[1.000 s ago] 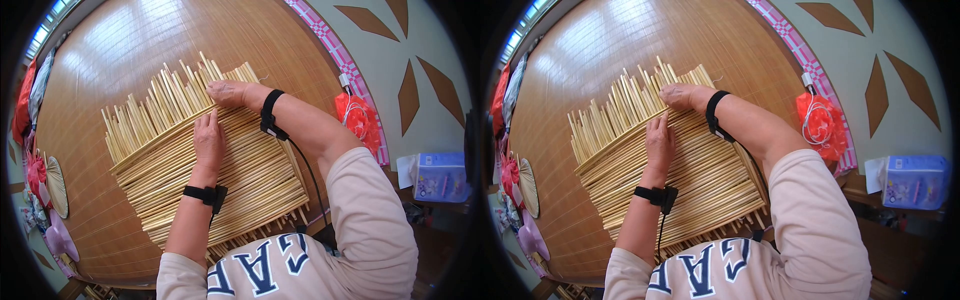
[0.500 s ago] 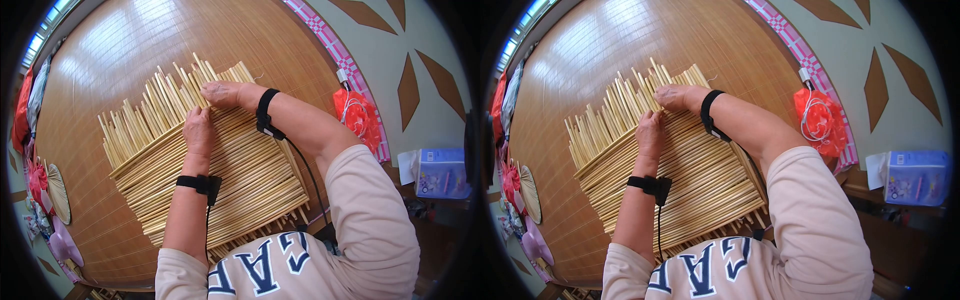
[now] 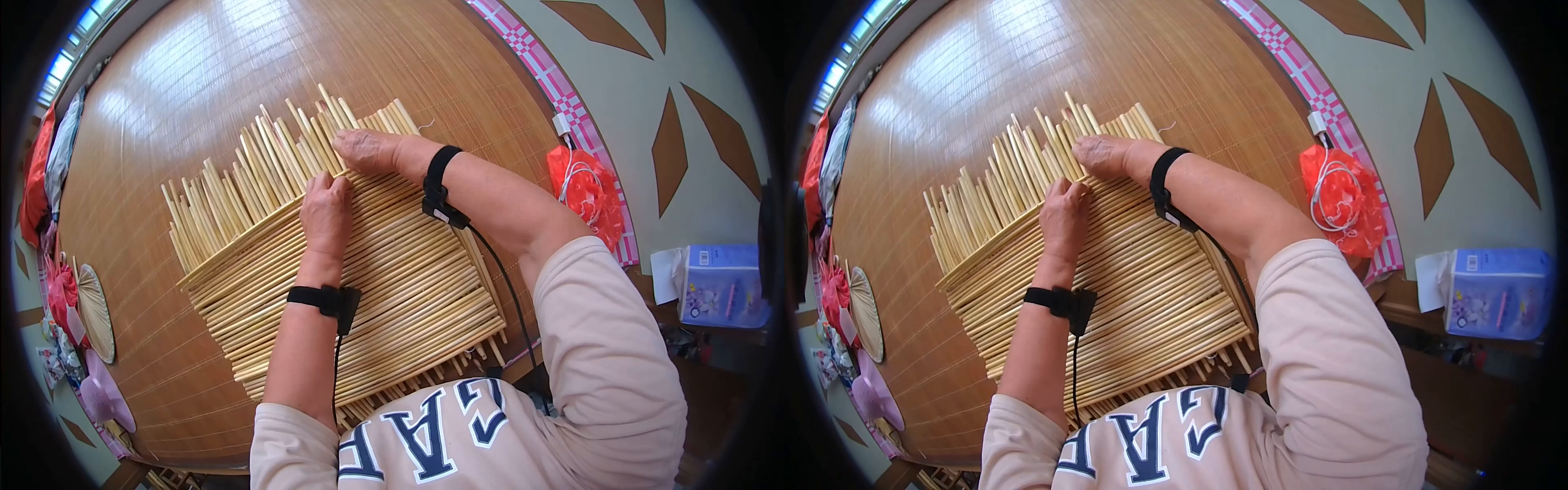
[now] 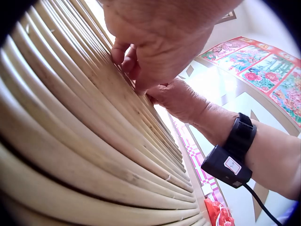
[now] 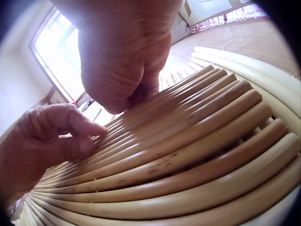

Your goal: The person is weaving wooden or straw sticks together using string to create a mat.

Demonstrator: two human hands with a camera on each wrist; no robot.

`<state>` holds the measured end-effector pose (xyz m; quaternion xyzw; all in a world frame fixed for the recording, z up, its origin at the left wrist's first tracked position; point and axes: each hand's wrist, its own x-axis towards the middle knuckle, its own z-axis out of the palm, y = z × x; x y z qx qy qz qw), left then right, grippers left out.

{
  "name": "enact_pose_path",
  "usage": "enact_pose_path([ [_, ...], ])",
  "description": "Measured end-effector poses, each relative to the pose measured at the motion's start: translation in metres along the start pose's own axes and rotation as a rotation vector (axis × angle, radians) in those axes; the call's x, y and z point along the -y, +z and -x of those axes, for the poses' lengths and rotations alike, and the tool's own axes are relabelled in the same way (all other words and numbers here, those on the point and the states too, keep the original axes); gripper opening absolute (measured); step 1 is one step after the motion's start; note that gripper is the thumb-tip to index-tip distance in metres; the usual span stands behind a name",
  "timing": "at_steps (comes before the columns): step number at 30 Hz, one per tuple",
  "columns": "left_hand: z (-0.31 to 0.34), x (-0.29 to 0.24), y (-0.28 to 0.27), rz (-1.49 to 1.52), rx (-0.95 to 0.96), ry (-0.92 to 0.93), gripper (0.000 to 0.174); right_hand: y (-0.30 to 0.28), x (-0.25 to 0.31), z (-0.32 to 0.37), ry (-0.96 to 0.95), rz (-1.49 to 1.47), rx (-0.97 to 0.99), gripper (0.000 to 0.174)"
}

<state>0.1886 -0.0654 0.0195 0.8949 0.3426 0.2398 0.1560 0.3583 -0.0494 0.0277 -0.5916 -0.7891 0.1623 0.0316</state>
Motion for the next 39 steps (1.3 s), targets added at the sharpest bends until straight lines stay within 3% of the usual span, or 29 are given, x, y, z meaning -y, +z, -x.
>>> enact_pose_path([
  [2, -0.004, 0.001, 0.0, -0.021, 0.019, 0.008, 0.007, -0.001, 0.0, 0.0, -0.003, -0.007, 0.003, 0.021],
  [4, -0.006, 0.005, 0.006, -0.051, -0.154, 0.153, 0.011, 0.003, -0.004, 0.0, -0.003, -0.016, 0.006, 0.022],
  [6, -0.002, 0.009, 0.01, 0.069, -0.115, 0.121, 0.011, 0.01, -0.007, 0.0, -0.071, -0.043, -0.129, 0.012],
  [9, 0.001, 0.013, 0.013, 0.225, -0.072, 0.081, 0.01, 0.013, -0.009, 0.0, -0.105, -0.034, -0.193, 0.012],
  [12, 0.003, 0.015, 0.014, 0.243, -0.059, 0.079, 0.012, 0.008, -0.005, -0.001, -0.04, 0.055, -0.04, 0.021],
  [16, 0.008, 0.011, 0.018, 0.186, -0.075, 0.079, 0.022, 0.01, -0.006, 0.002, -0.047, 0.044, -0.052, 0.022],
  [18, 0.009, 0.01, 0.02, 0.165, -0.083, 0.09, 0.025, 0.015, -0.008, 0.001, -0.12, 0.011, -0.187, 0.015],
  [22, 0.011, 0.014, 0.019, 0.147, 0.011, 0.102, 0.028, 0.011, -0.005, 0.0, -0.092, 0.031, -0.17, 0.014],
  [24, 0.011, 0.015, 0.018, 0.149, 0.02, 0.109, 0.029, 0.007, -0.004, 0.0, -0.039, 0.072, -0.021, 0.022],
  [39, 0.015, 0.018, 0.014, 0.205, 0.038, 0.158, 0.038, 0.01, -0.004, 0.001, -0.078, 0.032, -0.091, 0.022],
])
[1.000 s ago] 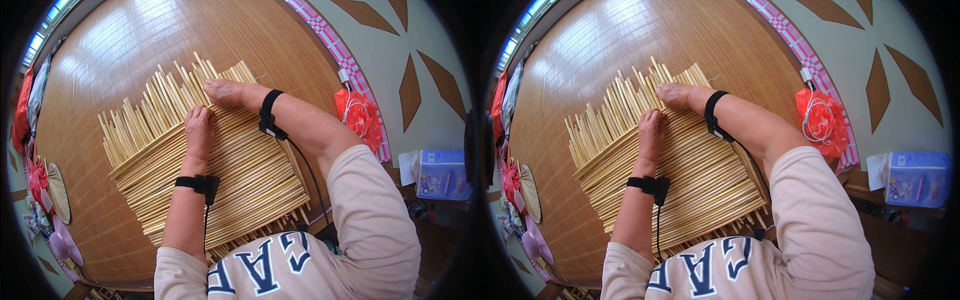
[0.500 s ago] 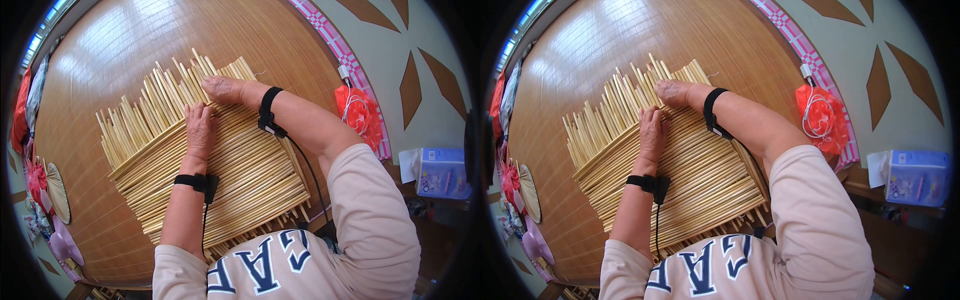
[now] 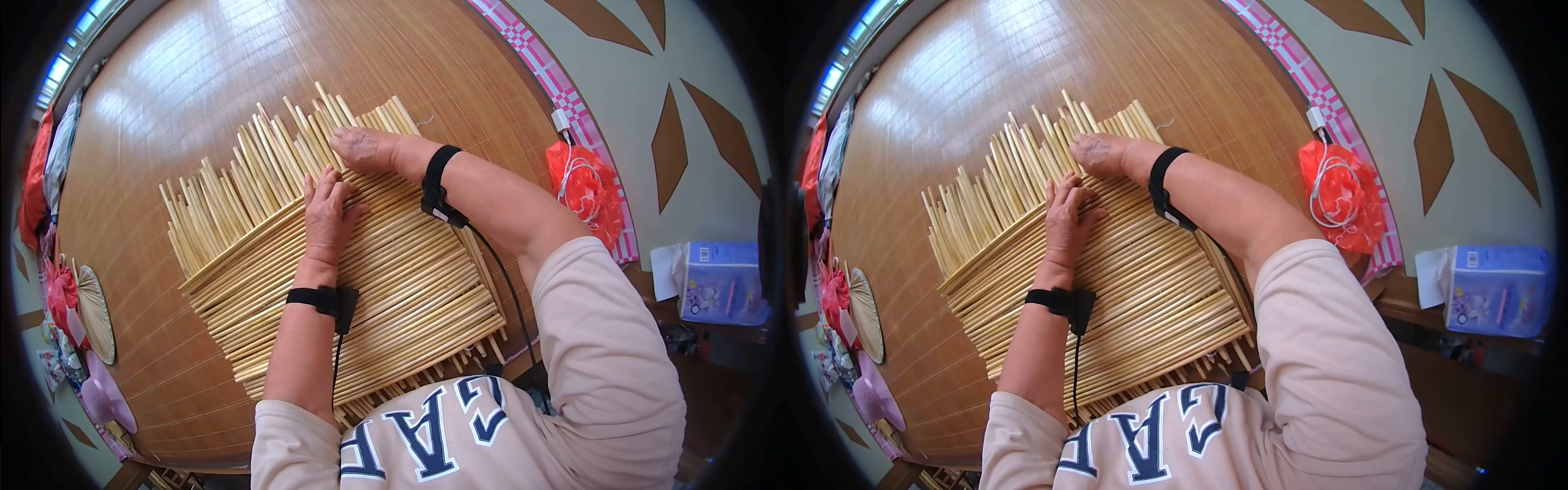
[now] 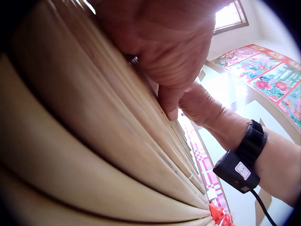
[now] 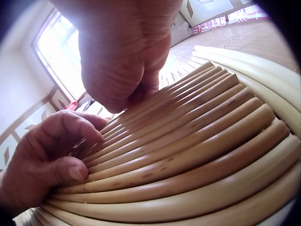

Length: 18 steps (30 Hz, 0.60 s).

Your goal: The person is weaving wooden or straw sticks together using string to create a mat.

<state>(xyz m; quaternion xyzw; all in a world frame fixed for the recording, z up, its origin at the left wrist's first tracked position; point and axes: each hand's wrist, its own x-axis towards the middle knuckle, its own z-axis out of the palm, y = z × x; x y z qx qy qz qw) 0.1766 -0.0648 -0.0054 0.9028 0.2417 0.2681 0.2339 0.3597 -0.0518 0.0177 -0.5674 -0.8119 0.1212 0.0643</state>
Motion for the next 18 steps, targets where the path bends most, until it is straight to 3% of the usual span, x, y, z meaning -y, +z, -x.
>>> enact_pose_path([
  [7, -0.0023, -0.0085, -0.0047, 0.137, -0.037, -0.121, 0.056, 0.0016, 0.0004, 0.0039, -0.024, -0.004, -0.059, 0.021],
  [13, -0.0029, -0.0054, -0.003, 0.145, -0.041, -0.106, 0.057, 0.0082, -0.0036, 0.0009, -0.098, 0.101, -0.039, 0.021],
  [18, -0.0003, -0.0049, 0.0002, 0.065, -0.065, -0.026, 0.051, 0.0022, -0.0026, 0.0009, 0.01, -0.031, -0.02, 0.022],
])
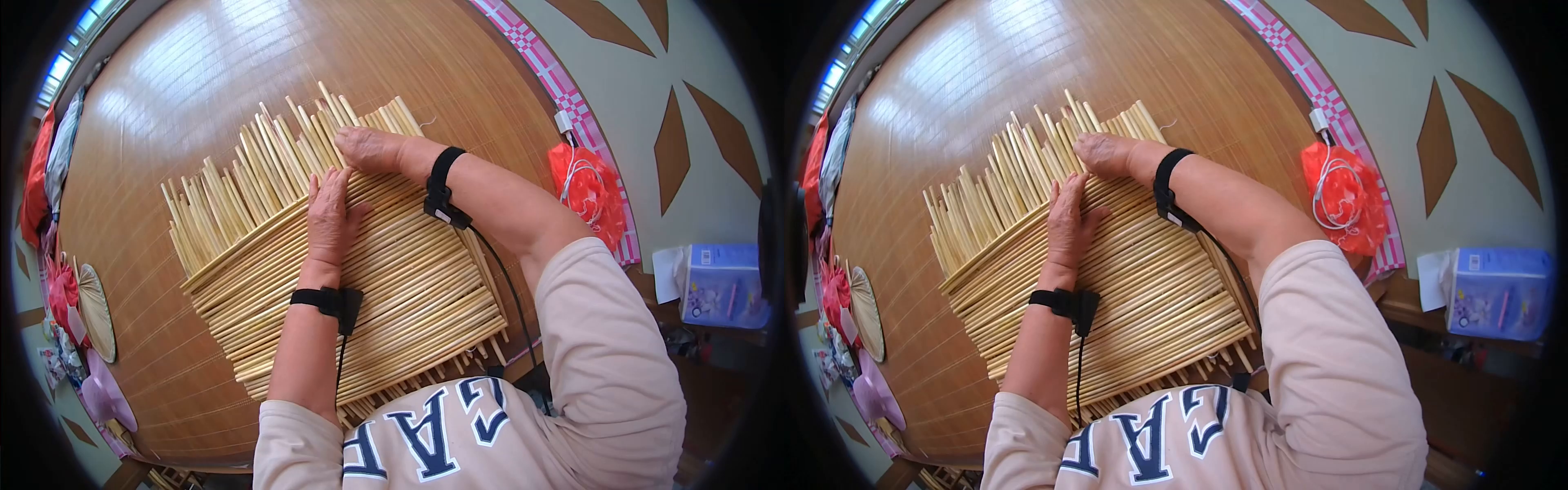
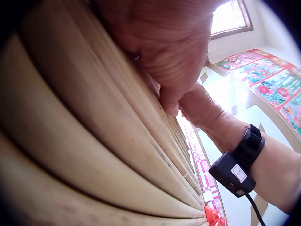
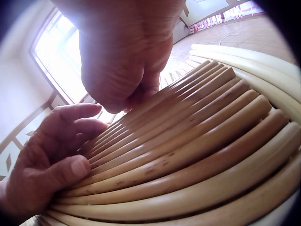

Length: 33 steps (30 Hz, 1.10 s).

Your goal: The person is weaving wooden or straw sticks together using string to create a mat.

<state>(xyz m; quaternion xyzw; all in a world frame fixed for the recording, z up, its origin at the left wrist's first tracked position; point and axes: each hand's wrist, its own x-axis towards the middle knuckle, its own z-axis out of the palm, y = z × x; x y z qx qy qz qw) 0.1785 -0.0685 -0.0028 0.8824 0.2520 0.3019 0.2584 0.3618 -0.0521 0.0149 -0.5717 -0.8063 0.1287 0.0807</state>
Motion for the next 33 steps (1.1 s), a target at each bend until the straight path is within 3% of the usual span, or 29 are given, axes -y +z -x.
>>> enact_pose_path([
  [7, 0.0, 0.001, 0.005, -0.175, 0.048, 0.022, 0.032, 0.001, -0.002, -0.001, 0.101, -0.077, 0.047, 0.022],
  [9, 0.0, 0.002, 0.008, -0.198, 0.038, 0.037, 0.031, 0.005, -0.004, -0.002, 0.018, -0.065, -0.084, 0.014],
  [13, 0.0, 0.006, 0.009, -0.179, 0.013, 0.044, 0.03, 0.007, -0.001, 0.002, 0.08, -0.01, -0.015, 0.021],
  [16, 0.001, 0.008, 0.01, -0.142, -0.014, 0.038, 0.029, 0.009, 0.002, 0.012, -0.008, 0.002, -0.183, 0.014],
  [19, 0.001, 0.007, 0.009, -0.123, -0.013, 0.028, 0.029, 0.006, 0.011, 0.02, 0.07, 0.055, -0.23, 0.014],
  [21, 0.001, 0.006, 0.008, -0.125, -0.022, 0.025, 0.029, 0.007, 0.017, 0.024, 0.28, -0.096, -0.204, 0.013],
  [24, 0.001, 0.005, 0.009, -0.131, -0.007, 0.026, 0.028, 0.01, 0.02, 0.028, 0.289, -0.116, -0.242, 0.013],
  [29, 0.0, 0.004, 0.008, -0.149, 0.042, -0.009, 0.038, 0.011, 0.027, 0.033, 0.287, -0.058, -0.279, 0.013],
  [31, 0.001, 0.001, 0.008, -0.159, 0.08, -0.039, 0.043, 0.008, 0.028, 0.033, 0.344, -0.065, -0.217, 0.023],
  [33, 0.001, 0.0, 0.009, -0.154, -0.014, -0.05, 0.049, 0.012, 0.028, 0.032, 0.343, -0.086, -0.254, 0.018],
])
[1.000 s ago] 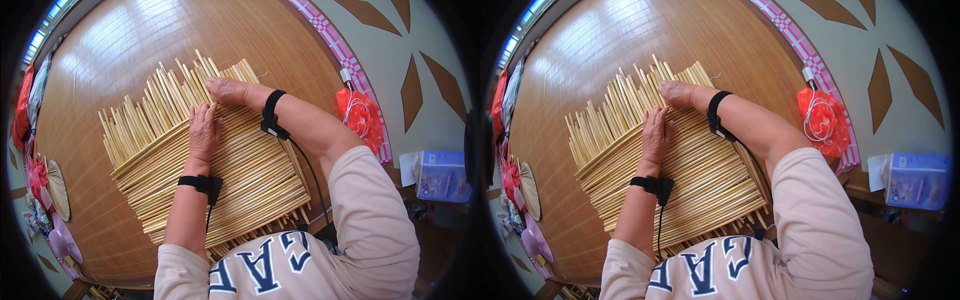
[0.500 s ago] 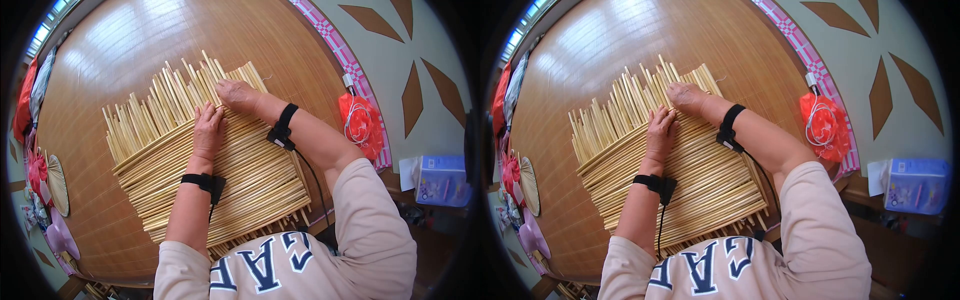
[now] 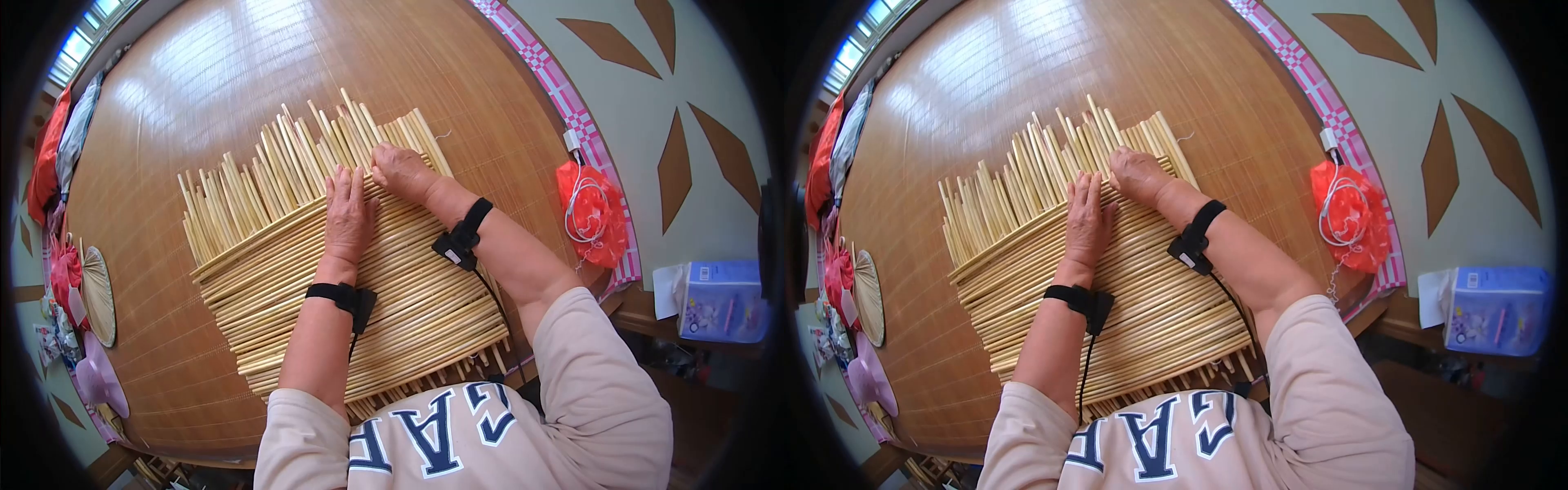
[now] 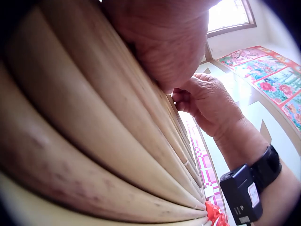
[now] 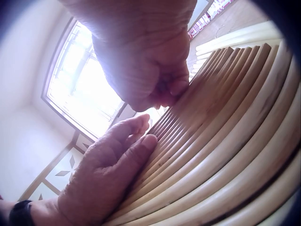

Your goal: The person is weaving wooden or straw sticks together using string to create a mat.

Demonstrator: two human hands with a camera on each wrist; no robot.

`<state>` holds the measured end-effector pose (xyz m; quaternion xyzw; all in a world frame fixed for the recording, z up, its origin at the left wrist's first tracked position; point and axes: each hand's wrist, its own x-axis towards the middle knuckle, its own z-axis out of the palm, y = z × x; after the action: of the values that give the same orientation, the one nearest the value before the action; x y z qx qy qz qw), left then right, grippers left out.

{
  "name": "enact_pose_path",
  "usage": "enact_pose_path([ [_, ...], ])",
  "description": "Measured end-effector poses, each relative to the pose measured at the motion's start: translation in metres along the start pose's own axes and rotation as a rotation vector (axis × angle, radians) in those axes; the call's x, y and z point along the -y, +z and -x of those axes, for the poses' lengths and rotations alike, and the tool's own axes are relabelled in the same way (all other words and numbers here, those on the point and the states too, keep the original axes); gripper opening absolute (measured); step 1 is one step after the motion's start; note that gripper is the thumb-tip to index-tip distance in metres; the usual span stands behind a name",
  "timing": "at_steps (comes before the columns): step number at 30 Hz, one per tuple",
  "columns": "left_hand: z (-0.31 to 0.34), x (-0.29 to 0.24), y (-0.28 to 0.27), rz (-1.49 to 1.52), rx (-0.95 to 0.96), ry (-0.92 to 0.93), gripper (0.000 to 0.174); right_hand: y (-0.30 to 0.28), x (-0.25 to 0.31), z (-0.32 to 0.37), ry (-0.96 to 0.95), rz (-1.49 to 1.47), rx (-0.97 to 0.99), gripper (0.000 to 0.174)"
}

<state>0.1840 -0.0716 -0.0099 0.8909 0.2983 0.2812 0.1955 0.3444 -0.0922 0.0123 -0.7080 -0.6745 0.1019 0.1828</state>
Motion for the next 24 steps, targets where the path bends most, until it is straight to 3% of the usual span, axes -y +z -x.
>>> enact_pose_path([
  [6, -0.001, 0.001, 0.006, -0.264, 0.071, 0.055, 0.047, 0.001, -0.002, 0.002, -0.02, -0.014, -0.038, 0.013],
  [8, -0.001, -0.001, 0.004, -0.286, 0.073, 0.058, 0.046, -0.001, 0.0, 0.004, -0.027, -0.007, -0.034, 0.013],
  [10, 0.001, 0.0, 0.005, -0.306, 0.078, 0.057, 0.044, -0.004, 0.002, 0.006, -0.049, 0.077, -0.011, 0.026],
  [17, 0.001, 0.0, 0.005, -0.271, 0.079, 0.031, 0.04, 0.004, 0.0, 0.006, 0.05, 0.026, -0.036, 0.025],
  [20, 0.0, -0.001, 0.005, -0.274, 0.082, 0.027, 0.04, 0.003, 0.001, 0.01, 0.081, -0.042, -0.121, 0.022],
  [22, -0.001, -0.001, 0.005, -0.266, 0.086, 0.018, 0.04, -0.008, 0.002, 0.018, 0.104, -0.323, -0.256, 0.017],
  [24, 0.0, 0.0, 0.007, -0.284, 0.037, 0.032, 0.037, -0.018, 0.003, 0.032, 0.141, -0.289, -0.271, 0.02],
])
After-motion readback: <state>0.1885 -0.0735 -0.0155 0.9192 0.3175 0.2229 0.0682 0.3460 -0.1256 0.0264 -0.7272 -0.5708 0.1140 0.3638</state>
